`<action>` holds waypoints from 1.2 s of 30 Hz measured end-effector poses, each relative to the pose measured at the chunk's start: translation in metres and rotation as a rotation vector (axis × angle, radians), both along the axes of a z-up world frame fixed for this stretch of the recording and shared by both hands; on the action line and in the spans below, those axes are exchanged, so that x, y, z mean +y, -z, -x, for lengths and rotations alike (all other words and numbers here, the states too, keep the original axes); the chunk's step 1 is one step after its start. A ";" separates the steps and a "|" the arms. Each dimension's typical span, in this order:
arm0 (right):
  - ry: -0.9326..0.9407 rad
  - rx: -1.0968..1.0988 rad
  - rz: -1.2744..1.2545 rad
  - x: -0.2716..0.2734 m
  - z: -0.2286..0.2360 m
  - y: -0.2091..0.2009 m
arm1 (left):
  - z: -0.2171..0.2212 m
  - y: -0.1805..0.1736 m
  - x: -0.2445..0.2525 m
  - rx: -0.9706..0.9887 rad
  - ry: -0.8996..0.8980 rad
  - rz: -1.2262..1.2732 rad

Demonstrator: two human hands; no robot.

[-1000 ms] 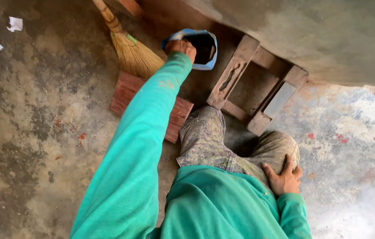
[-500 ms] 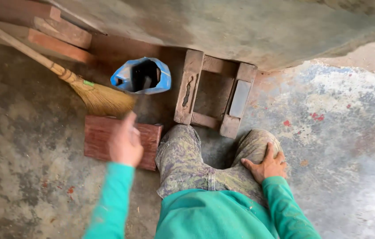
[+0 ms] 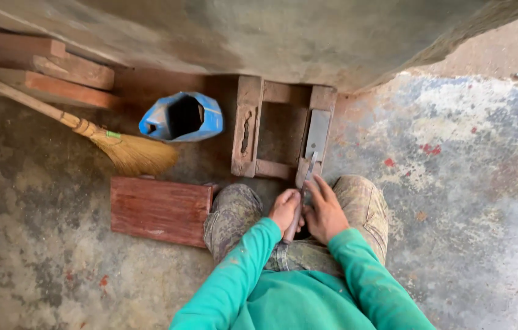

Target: Sharpening a metal blade or tool on a whetstone.

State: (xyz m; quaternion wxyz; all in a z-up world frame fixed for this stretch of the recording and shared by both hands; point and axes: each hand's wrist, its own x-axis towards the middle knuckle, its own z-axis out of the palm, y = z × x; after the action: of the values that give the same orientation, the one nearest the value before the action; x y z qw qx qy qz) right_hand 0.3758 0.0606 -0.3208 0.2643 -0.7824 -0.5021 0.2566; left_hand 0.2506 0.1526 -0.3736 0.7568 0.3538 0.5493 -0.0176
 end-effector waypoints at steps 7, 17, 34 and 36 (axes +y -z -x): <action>-0.332 0.024 0.391 0.016 -0.015 0.012 | 0.017 -0.082 0.000 -0.183 0.092 -0.034; -0.393 -0.314 0.383 0.032 -0.019 0.035 | -0.026 -0.081 -0.005 0.128 0.003 -0.156; -0.268 -0.237 0.594 0.028 -0.009 0.008 | -0.025 -0.076 -0.020 0.130 -0.056 -0.211; -0.241 -0.393 0.552 0.032 -0.017 0.028 | -0.036 -0.078 -0.010 0.114 -0.030 -0.241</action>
State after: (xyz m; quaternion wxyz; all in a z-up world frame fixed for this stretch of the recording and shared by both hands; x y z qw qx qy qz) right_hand 0.3931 0.0925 -0.3484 -0.0907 -0.7937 -0.5440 0.2566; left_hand 0.2864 0.1429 -0.2957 0.6765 0.4325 0.5947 0.0398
